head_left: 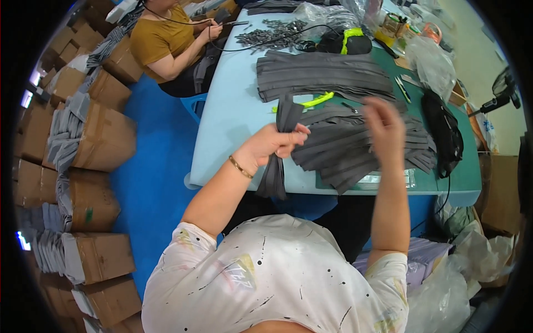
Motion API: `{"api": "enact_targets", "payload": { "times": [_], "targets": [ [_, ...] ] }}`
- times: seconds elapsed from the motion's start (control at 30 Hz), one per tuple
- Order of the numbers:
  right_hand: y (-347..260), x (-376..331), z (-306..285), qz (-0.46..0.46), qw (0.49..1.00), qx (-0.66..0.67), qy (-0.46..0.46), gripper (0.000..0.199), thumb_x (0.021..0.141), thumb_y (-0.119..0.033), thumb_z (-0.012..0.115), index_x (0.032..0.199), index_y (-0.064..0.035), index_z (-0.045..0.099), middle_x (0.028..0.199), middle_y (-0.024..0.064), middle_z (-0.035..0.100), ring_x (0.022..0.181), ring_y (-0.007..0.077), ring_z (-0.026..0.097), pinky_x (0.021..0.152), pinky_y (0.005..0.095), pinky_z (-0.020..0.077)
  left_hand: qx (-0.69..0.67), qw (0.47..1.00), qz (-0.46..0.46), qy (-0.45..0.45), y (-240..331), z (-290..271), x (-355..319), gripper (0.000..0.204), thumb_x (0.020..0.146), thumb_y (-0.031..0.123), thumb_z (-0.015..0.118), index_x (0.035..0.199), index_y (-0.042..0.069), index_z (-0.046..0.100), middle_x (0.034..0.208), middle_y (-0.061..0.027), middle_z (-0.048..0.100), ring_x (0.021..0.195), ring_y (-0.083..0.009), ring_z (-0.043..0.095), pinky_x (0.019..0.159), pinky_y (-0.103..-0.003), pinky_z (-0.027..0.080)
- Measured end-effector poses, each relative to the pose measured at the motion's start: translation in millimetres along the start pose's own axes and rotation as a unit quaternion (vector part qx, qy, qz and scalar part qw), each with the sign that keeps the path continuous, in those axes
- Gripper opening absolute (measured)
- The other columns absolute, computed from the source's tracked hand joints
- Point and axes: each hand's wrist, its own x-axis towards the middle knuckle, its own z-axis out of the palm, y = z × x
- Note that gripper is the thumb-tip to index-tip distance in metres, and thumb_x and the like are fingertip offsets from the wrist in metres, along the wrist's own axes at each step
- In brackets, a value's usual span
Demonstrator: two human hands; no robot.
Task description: Attaching metal sliders onto zipper tapes for assembly.
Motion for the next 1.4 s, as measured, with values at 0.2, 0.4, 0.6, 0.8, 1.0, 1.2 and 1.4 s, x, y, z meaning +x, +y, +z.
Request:
{"api": "enact_targets", "payload": {
  "times": [0.2,0.4,0.6,0.8,1.0,1.2,1.4],
  "targets": [
    [-4,-42,103,-0.007,0.989,-0.041,-0.140,0.023,0.074,-0.006,0.071,0.095,-0.0035,0.063,0.074,0.0020,0.057,0.059,0.0091,0.052,0.055,0.0219,0.0441,0.019,0.998,-0.039,-0.042,-10,0,-31,0.015,0.083,0.012,0.062,0.091,0.003,0.054,0.074,-0.0026,0.053,0.046,-0.0050,0.038,0.043,-0.019,0.030],
    [10,-49,121,0.069,0.983,0.126,-0.114,0.021,0.079,-0.004,0.067,0.099,-0.0013,0.062,0.076,0.0007,0.062,0.063,0.0044,0.054,0.053,0.0179,0.0417,-0.034,0.999,0.006,0.034,-6,-4,-55,0.029,0.092,0.026,0.050,0.107,0.002,0.056,0.085,-0.0103,0.063,0.051,-0.0082,0.052,0.046,-0.021,0.041],
    [-10,-15,118,-0.016,0.981,-0.084,-0.175,0.027,0.080,-0.008,0.066,0.105,-0.0009,0.060,0.078,0.0064,0.064,0.062,0.0103,0.057,0.056,0.0227,0.0452,0.084,0.988,0.093,0.086,13,-27,-31,0.034,0.092,0.030,0.052,0.103,-0.001,0.058,0.079,-0.0094,0.064,0.055,-0.0128,0.058,0.048,-0.023,0.046],
    [11,115,105,-0.044,0.949,-0.250,-0.190,0.022,0.082,-0.017,0.062,0.099,-0.0039,0.064,0.079,0.0097,0.065,0.071,0.0196,0.062,0.067,0.0288,0.0483,0.073,0.983,0.100,0.139,56,-89,29,0.035,0.089,0.031,0.054,0.091,-0.004,0.059,0.074,-0.0053,0.063,0.046,-0.0073,0.044,0.044,-0.021,0.036],
    [89,239,137,-0.124,0.878,-0.429,-0.169,0.021,0.081,-0.022,0.055,0.093,-0.0112,0.068,0.085,0.0144,0.065,0.082,0.0331,0.062,0.073,0.0395,0.0491,0.018,0.992,0.072,0.105,37,-110,51,0.032,0.090,0.030,0.055,0.088,-0.001,0.060,0.061,-0.0003,0.054,0.042,-0.0055,0.037,0.040,-0.020,0.028],
    [144,285,223,-0.148,0.782,-0.586,-0.155,0.043,0.077,-0.033,0.064,0.108,-0.0041,0.058,0.124,0.0129,0.053,0.116,0.0279,0.048,0.093,0.0378,0.0419,-0.003,0.993,0.028,0.113,34,-117,52,0.034,0.089,0.033,0.056,0.088,0.000,0.061,0.060,0.0007,0.053,0.043,-0.0053,0.037,0.039,-0.020,0.028],
    [135,291,257,-0.106,0.809,-0.578,-0.015,0.052,0.068,-0.043,0.072,0.098,-0.0047,0.057,0.115,0.0131,0.048,0.110,0.0279,0.045,0.085,0.0375,0.0426,0.027,0.991,0.018,0.130,35,-121,51,0.037,0.090,0.034,0.055,0.087,-0.003,0.061,0.060,-0.0009,0.054,0.042,-0.0055,0.037,0.040,-0.019,0.031]
  ]
}}
